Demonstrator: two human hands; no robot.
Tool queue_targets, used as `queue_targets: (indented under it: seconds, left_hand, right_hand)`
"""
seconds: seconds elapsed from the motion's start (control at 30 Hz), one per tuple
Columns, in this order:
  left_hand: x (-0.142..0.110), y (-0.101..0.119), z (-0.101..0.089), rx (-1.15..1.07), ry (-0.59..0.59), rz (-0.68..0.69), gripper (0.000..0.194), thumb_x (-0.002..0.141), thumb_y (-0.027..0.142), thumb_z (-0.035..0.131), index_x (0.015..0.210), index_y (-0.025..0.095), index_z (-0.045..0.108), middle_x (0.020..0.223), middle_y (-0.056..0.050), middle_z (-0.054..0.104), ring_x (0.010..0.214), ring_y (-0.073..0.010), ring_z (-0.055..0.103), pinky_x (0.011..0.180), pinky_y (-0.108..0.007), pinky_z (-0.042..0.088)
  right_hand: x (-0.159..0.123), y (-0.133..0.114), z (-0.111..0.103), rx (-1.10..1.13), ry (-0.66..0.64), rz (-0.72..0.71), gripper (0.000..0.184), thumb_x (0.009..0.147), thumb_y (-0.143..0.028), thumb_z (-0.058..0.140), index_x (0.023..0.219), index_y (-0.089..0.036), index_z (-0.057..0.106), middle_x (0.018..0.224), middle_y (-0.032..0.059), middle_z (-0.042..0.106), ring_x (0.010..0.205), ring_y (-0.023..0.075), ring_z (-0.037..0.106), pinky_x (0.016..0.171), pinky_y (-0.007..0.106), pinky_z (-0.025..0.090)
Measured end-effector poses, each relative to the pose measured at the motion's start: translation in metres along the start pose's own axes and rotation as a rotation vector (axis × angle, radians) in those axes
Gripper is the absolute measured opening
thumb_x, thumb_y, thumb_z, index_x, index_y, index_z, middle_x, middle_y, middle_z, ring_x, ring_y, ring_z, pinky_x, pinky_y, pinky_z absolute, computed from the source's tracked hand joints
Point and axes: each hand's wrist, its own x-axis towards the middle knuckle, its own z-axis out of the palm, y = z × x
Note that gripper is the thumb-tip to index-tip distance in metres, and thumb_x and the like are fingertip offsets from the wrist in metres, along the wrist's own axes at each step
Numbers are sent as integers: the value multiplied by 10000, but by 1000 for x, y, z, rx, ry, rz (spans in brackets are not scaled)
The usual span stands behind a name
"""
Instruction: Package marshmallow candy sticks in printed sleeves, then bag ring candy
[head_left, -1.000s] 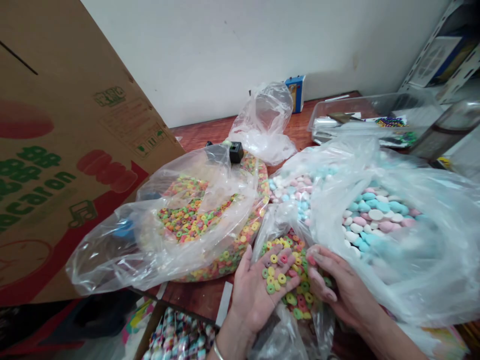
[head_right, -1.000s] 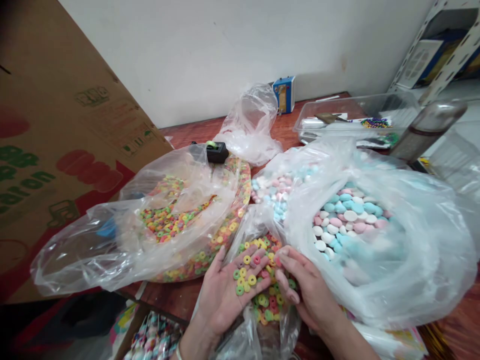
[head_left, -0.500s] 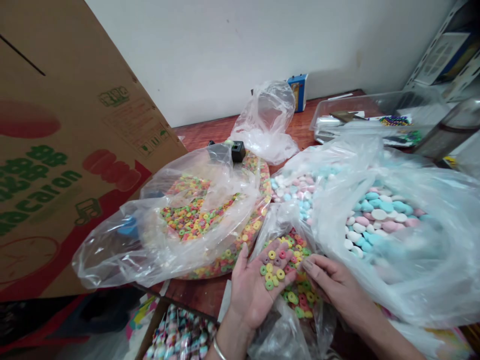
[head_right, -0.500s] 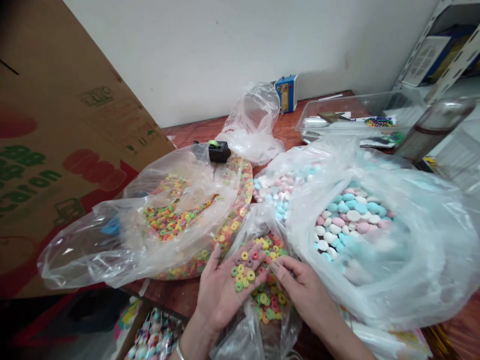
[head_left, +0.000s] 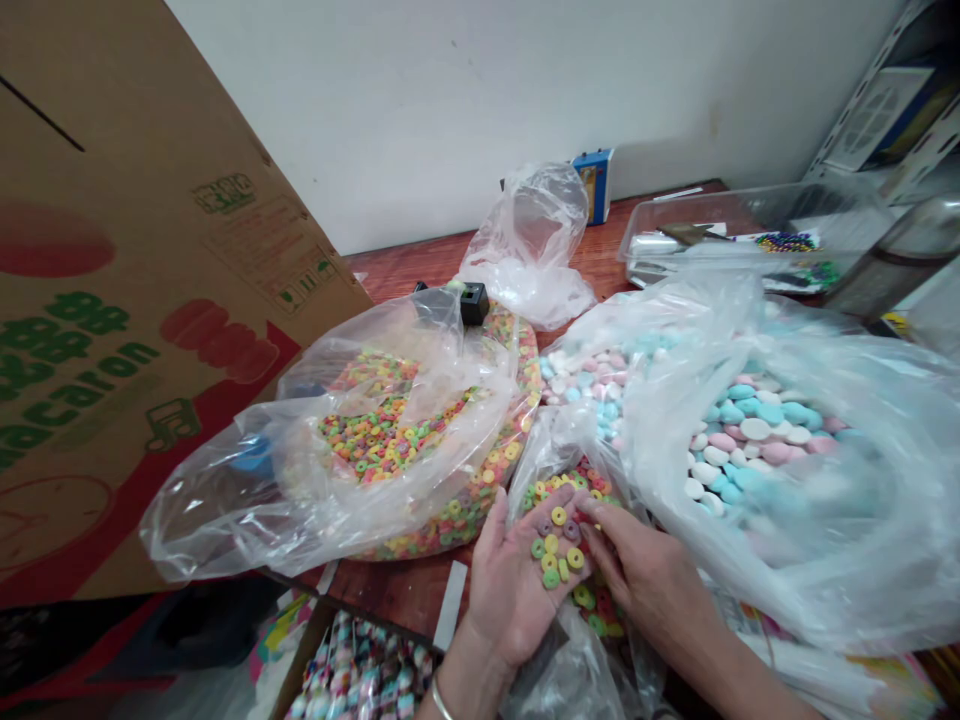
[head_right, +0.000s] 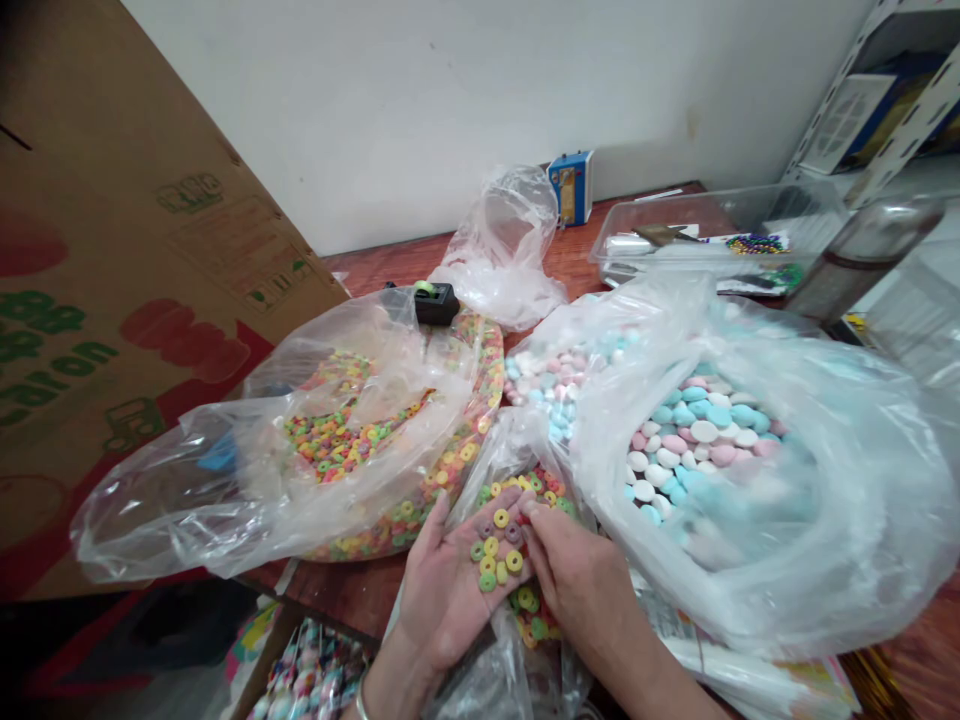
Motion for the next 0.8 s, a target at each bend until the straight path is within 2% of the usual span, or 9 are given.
queue_targets:
  seconds: [0.07, 0.1, 0.17, 0.27, 0.33, 0.47, 0.57, 0.7, 0.8]
  left_hand:
    - [1, 1, -1, -13, -24, -22, 689, 941, 571, 373, 1345, 33, 517, 1315, -198, 599, 872, -197, 642, 901, -361, 478]
    - [1, 2, -2, -20, -39, -31, 700, 940, 579, 362, 1354, 33, 506, 1354, -198, 572, 936, -215, 640, 931, -377, 468]
    - [3, 4, -4, -33, -65, -37, 713, 942, 588, 335, 1377, 42, 481, 1411, -189, 526, 1105, -260, 600, 1000, -420, 432]
    - [5, 7, -7, -34, -82, -13, 714, 945, 590, 306, 1372, 48, 490, 1447, -182, 493, 1291, -304, 484, 1087, -485, 353]
    - [5, 10, -8, -2, -85, 33, 719, 943, 595, 300, 1345, 41, 520, 1462, -190, 473, 1362, -328, 407, 1120, -512, 306]
    - [4, 13, -7, 131, -59, 164, 709, 947, 584, 295, 1317, 40, 559, 1456, -191, 480, 1393, -341, 362, 1146, -512, 267]
    - [6, 14, -6, 242, -17, 257, 719, 937, 603, 293, 1285, 54, 601, 1409, -176, 538, 1383, -332, 381, 1166, -479, 235]
    - [10, 6, -5, 479, -6, 411, 701, 949, 583, 253, 1214, 84, 667, 1335, -145, 612, 1376, -312, 390, 1189, -447, 170]
    - [0, -2, 1, 703, 14, 472, 612, 937, 568, 335, 1220, 144, 674, 1356, -104, 602, 1379, -316, 378, 1190, -467, 150]
  right_hand:
    - [2, -2, -3, 100, -39, 82, 211, 979, -301, 404, 1029, -200, 582, 913, 85, 701, 792, 241, 672, 688, 358, 489]
    - [4, -3, -6, 220, -57, 143, 179, 974, -321, 432, 972, -206, 570, 844, 58, 676, 744, 217, 646, 664, 335, 472]
    - [6, -6, -12, 603, -93, 279, 165, 965, -364, 484, 902, -220, 535, 721, -8, 601, 623, 144, 567, 580, 256, 425]
    - [4, -5, -21, 1247, -160, 449, 181, 950, -381, 524, 856, -229, 498, 591, -80, 460, 426, 53, 339, 428, 176, 248]
    - [2, -2, -24, 1494, -173, 493, 153, 931, -375, 540, 889, -229, 519, 589, -83, 461, 384, 29, 264, 407, 177, 188]
    - [-2, 3, -23, 1564, -172, 491, 243, 942, -414, 525, 883, -191, 602, 673, -23, 566, 385, 13, 329, 412, 179, 221]
    - [-3, 6, -19, 1553, -148, 539, 309, 956, -431, 515, 816, -175, 615, 661, -15, 563, 397, 18, 350, 413, 178, 234]
    - [-3, 8, -17, 1579, -98, 611, 321, 934, -472, 548, 825, -183, 632, 674, -11, 564, 440, 35, 384, 436, 178, 271]
    - [-5, 6, -18, 1525, -88, 641, 342, 925, -500, 545, 816, -191, 643, 648, -16, 545, 451, 48, 362, 427, 177, 262]
